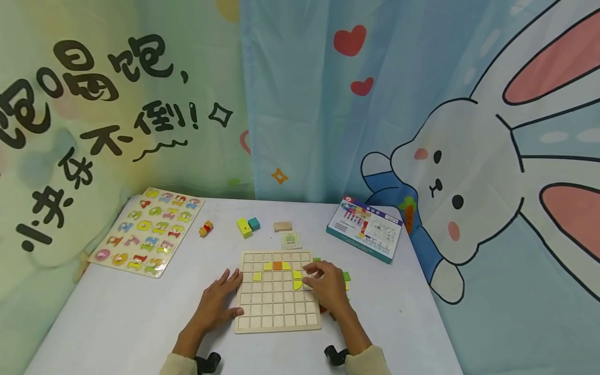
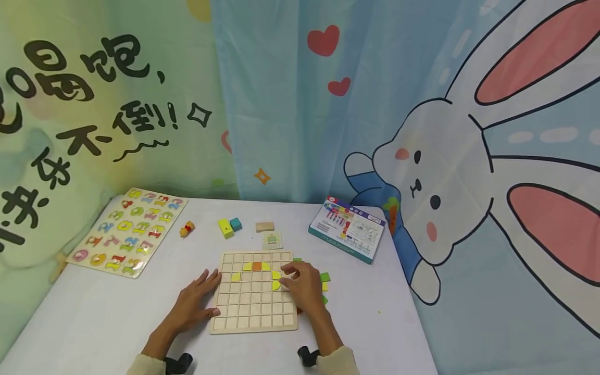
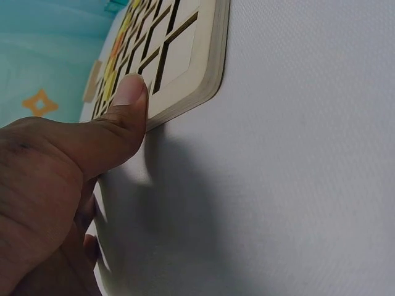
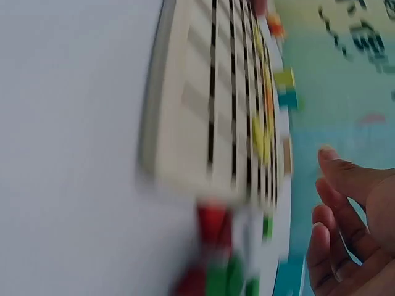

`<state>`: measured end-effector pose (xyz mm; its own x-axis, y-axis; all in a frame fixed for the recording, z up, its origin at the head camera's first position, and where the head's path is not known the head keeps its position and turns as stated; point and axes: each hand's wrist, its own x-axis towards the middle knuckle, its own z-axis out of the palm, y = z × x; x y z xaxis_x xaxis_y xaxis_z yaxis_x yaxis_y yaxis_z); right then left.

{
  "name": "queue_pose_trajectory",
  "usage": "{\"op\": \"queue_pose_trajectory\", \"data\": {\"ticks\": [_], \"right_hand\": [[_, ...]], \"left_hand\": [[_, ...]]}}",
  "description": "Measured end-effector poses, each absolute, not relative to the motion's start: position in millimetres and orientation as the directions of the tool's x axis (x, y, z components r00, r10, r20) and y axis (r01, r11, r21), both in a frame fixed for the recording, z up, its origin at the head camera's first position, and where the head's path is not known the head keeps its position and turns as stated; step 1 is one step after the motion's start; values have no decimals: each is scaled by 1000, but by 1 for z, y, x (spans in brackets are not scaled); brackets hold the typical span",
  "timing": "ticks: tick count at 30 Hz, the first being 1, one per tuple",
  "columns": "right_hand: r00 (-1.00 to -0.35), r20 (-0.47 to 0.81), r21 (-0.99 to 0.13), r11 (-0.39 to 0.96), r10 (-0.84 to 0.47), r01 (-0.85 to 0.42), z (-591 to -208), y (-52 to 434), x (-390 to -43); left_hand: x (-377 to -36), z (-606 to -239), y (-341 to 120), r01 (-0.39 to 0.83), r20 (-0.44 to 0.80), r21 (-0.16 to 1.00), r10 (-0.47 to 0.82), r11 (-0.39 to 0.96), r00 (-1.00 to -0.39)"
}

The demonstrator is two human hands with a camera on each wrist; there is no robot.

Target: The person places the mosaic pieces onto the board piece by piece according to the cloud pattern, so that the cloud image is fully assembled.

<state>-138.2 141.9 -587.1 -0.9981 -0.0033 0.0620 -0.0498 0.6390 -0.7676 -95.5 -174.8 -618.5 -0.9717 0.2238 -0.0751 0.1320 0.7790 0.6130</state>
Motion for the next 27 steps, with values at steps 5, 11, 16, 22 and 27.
{"op": "queue_pose_trajectory", "data": {"ticks": [5,11,16,22,27], "right_hand": [[-988,-12,-703,701,157,120,-593,191,-132],[-939,-85,-607,731,333,314,-599,219,-129],[-924,-132,-593,718,360,364,-604,217,-130],[-927,-144,-602,713,346,360,-610,209,-132],[-949,-65,-675,687,307,268,-605,194,-130]], "left_hand": [[-96,-620,-176,130,-82,616,227,777,-971],[-97,-621,-177,133,-83,613,232,779,-969],[-96,-620,-176,131,-77,625,228,769,-971],[-95,-621,-175,134,-70,619,225,774,-972],[-95,-620,-175,136,-67,619,225,773,-972]]}}
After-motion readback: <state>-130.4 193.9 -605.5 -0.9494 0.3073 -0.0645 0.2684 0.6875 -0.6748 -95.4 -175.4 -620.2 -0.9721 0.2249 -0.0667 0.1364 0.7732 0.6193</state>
